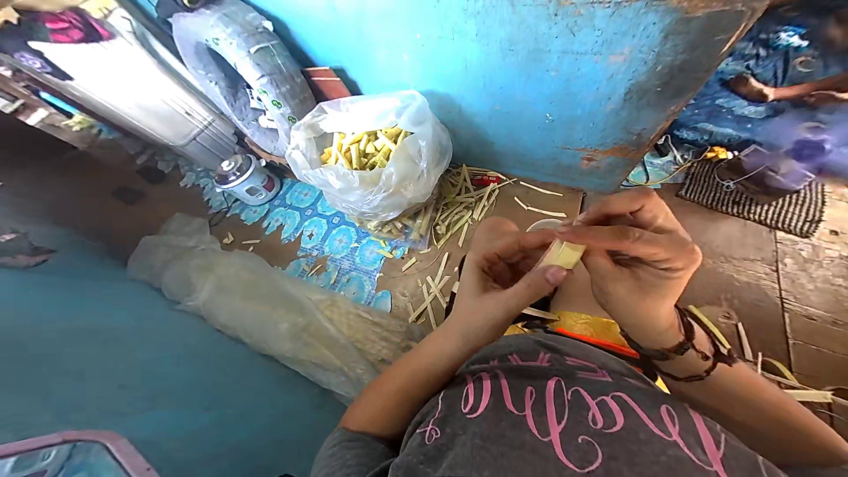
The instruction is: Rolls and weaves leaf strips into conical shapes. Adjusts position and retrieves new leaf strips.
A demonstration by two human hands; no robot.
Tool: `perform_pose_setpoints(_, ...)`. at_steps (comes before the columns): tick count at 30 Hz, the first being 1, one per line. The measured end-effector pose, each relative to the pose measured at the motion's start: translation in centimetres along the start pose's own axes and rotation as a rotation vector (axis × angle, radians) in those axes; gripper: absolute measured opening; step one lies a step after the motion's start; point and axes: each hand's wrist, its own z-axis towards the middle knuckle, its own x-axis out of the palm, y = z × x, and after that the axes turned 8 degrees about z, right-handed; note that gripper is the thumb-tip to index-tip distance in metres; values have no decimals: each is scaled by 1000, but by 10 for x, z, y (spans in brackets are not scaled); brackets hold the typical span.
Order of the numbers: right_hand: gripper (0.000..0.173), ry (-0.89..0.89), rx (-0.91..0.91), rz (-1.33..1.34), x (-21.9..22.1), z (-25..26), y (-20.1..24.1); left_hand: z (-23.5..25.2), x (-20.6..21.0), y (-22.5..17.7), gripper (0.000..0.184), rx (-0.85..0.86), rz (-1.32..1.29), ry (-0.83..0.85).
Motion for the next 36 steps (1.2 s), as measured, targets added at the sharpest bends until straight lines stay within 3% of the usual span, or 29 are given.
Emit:
perform_pose_setpoints(2,11,48,0,-36,0,-1,4,-1,2,1,19,65,117,-55)
perform_pose_setpoints(6,25,111,158,0,-8,-1,10,3,-3,5,6,161,282,-140)
perform_pose_setpoints(12,13,61,115,-166,-7,-5,4,4,-6,3,10,381,724,-169)
perform_pose_setpoints(16,27,68,235,41,-1,-11,6,5,-8,2,5,213,508,-194)
perform_pose_setpoints(21,8,35,4,-76,-1,-10,3,3,-10,3,15,-171,124,-122)
perform_pose_setpoints(26,8,89,23,-89,-4,-9,5,-3,-9,-1,16,-58,114,-59)
perform_pose_setpoints(29,17,154,236,-27,-12,-5,8,-3,-10,3,13,50,327,-76)
perform_pose_setpoints(31,14,168,382,-46,-13,-2,9,-3,-10,5,13,84,424,-83)
perform_pose_setpoints(36,19,162,301,-173,-11,-8,2,-1,-10,10,13,109,454,-109)
